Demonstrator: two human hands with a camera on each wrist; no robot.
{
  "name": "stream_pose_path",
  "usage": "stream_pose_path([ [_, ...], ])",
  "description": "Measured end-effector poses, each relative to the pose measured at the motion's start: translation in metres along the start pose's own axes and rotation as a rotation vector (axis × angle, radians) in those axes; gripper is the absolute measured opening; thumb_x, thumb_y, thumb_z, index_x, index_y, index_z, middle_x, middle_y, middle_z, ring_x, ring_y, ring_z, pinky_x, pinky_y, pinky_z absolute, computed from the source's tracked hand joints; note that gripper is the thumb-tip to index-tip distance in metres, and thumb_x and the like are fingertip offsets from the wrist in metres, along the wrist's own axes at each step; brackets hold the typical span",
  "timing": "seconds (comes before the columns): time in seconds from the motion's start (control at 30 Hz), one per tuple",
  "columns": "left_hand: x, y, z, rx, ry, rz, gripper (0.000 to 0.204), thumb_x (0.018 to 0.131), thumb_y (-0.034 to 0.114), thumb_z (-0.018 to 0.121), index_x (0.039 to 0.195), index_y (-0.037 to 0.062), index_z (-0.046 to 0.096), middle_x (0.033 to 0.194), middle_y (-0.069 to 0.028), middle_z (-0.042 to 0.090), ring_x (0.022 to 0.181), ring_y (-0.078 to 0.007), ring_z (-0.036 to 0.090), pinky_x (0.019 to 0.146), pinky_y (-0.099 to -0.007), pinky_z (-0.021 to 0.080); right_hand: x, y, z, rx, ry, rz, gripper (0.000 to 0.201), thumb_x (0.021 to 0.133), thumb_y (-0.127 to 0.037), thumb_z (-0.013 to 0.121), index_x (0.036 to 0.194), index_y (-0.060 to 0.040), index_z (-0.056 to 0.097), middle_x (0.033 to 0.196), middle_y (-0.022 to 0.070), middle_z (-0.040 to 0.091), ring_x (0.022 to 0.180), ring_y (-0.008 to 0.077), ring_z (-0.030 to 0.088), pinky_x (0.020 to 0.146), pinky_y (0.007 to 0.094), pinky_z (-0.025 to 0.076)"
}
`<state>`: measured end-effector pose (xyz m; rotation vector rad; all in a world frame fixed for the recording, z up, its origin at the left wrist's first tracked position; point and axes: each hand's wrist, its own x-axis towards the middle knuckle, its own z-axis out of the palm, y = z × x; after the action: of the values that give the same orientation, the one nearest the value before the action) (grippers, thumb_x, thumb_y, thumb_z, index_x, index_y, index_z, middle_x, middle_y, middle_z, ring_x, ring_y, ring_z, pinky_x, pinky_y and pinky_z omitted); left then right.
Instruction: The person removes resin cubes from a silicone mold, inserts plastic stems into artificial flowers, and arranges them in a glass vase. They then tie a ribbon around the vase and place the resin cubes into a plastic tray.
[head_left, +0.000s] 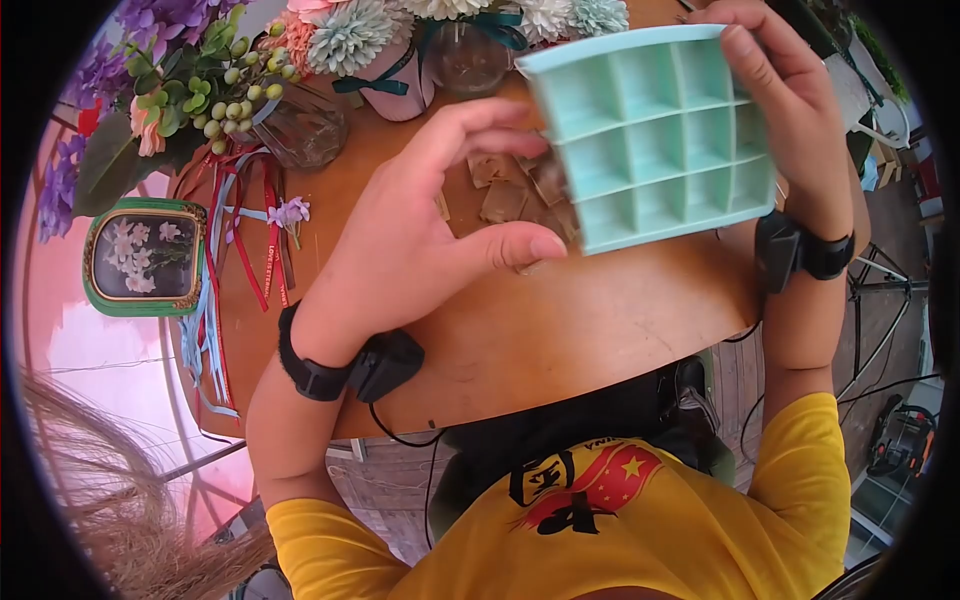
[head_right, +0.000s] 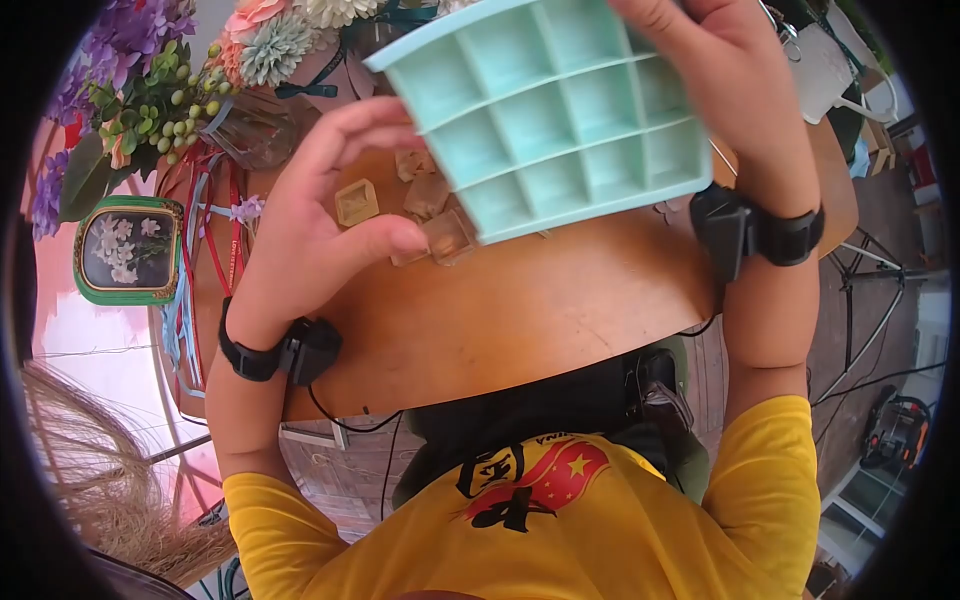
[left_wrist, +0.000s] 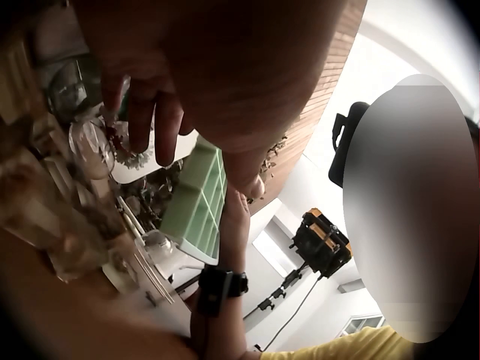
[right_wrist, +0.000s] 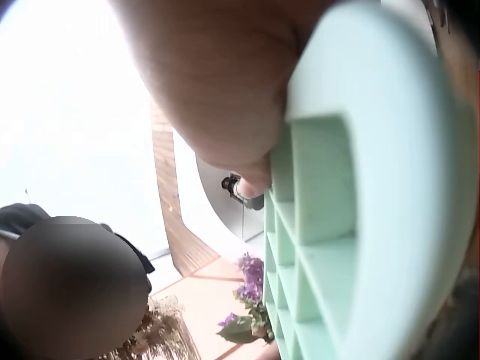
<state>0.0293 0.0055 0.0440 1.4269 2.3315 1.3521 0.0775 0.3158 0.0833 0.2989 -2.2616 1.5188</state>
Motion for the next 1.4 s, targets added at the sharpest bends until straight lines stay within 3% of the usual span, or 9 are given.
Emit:
stream_pose_path([
  [0.03, 0.000, 0.005, -0.004, 0.059, -0.053, -0.135, 0.084, 0.076, 0.036, 0.090, 0.144, 0.0058, 0.050, 0.138, -0.0100, 0.062, 0.133, -0.0251, 0.055, 0.113, -0.0374, 0.040, 0.001, 0.000, -0.002, 0.009, 0.051, 0.038, 0.020, 0.106, -0.024, 0.062, 0.103, -0.0040, 0.062, 0.091, -0.0038, 0.062, 0.083, 0.0038, 0.055, 0.073, 0.0210, 0.046],
  [0.23, -0.005, -0.019, -0.013, 0.487, -0.229, -0.058, 0.090, 0.075, 0.040, 0.089, 0.150, 0.0129, 0.049, 0.153, -0.0168, 0.048, 0.144, -0.0346, 0.041, 0.119, -0.0463, 0.034, 0.023, 0.033, -0.038, -0.176, -0.015, 0.117, 0.019, 0.109, -0.021, 0.056, 0.099, -0.0059, 0.062, 0.087, -0.0085, 0.056, 0.080, 0.0022, 0.049, 0.071, 0.0197, 0.043],
  [0.43, -0.009, -0.030, -0.024, 0.419, -0.348, -0.186, 0.091, 0.079, 0.038, 0.087, 0.155, 0.0129, 0.043, 0.154, -0.0162, 0.047, 0.145, -0.0338, 0.041, 0.119, -0.0449, 0.032, 0.031, 0.070, -0.071, -0.287, -0.070, 0.212, 0.018, 0.105, -0.022, 0.062, 0.110, -0.0046, 0.065, 0.098, -0.0054, 0.062, 0.092, 0.0058, 0.055, 0.084, 0.0232, 0.046],
  [0.5, -0.010, -0.033, -0.027, 0.328, -0.332, -0.238, 0.085, 0.084, 0.032, 0.084, 0.155, 0.0116, 0.043, 0.154, -0.0154, 0.047, 0.144, -0.0319, 0.041, 0.119, -0.0422, 0.033, 0.033, 0.101, -0.082, -0.238, -0.132, 0.245, 0.023, 0.104, -0.023, 0.065, 0.118, -0.0046, 0.065, 0.108, -0.0029, 0.066, 0.104, 0.0076, 0.057, 0.094, 0.0252, 0.046],
  [0.63, -0.013, -0.047, -0.033, 0.295, -0.279, -0.211, 0.074, 0.089, 0.019, 0.077, 0.154, 0.0084, 0.043, 0.148, -0.0122, 0.052, 0.137, -0.0250, 0.047, 0.112, -0.0345, 0.039, 0.027, 0.116, -0.070, -0.452, -0.062, 0.224, 0.029, 0.106, -0.029, 0.062, 0.119, -0.0031, 0.065, 0.102, -0.0040, 0.063, 0.098, 0.0067, 0.053, 0.090, 0.0251, 0.045],
  [0.83, -0.010, -0.048, -0.036, 0.106, -0.265, -0.425, 0.060, 0.089, 0.009, 0.076, 0.144, 0.0053, 0.054, 0.115, -0.0019, 0.064, 0.109, -0.0114, 0.057, 0.093, -0.0261, 0.046, 0.026, 0.115, -0.070, -0.587, -0.099, 0.339, 0.030, 0.102, -0.028, 0.064, 0.115, -0.0011, 0.066, 0.096, 0.0026, 0.067, 0.091, 0.0131, 0.060, 0.084, 0.0306, 0.048],
  [0.93, -0.005, -0.047, -0.032, 0.115, -0.138, -0.514, 0.050, 0.086, 0.009, 0.077, 0.133, 0.0023, 0.060, 0.103, -0.0035, 0.071, 0.093, -0.0166, 0.065, 0.093, -0.0325, 0.051, 0.028, 0.118, -0.073, -0.690, -0.138, 0.359, 0.029, 0.101, -0.027, 0.063, 0.112, -0.0008, 0.068, 0.093, 0.0057, 0.069, 0.088, 0.0166, 0.062, 0.081, 0.0336, 0.050],
  [1.17, -0.008, -0.057, -0.025, 0.101, -0.021, -0.401, 0.046, 0.091, 0.000, 0.073, 0.135, 0.0047, 0.061, 0.102, 0.0001, 0.068, 0.103, -0.0099, 0.062, 0.100, -0.0278, 0.047, 0.022, 0.122, -0.071, -0.732, -0.038, 0.238, 0.027, 0.099, -0.025, 0.063, 0.110, -0.0003, 0.069, 0.095, 0.0086, 0.071, 0.087, 0.0207, 0.063, 0.082, 0.0366, 0.050],
  [1.4, -0.010, -0.069, -0.021, -0.196, 0.004, -0.366, 0.037, 0.100, 0.001, 0.060, 0.137, 0.0011, 0.057, 0.123, -0.0056, 0.066, 0.119, -0.0144, 0.059, 0.104, -0.0295, 0.047, 0.027, 0.094, -0.065, -0.678, -0.026, 0.278, 0.026, 0.103, -0.024, 0.065, 0.112, 0.0000, 0.068, 0.097, 0.0000, 0.069, 0.089, 0.0083, 0.059, 0.083, 0.0267, 0.049],
])
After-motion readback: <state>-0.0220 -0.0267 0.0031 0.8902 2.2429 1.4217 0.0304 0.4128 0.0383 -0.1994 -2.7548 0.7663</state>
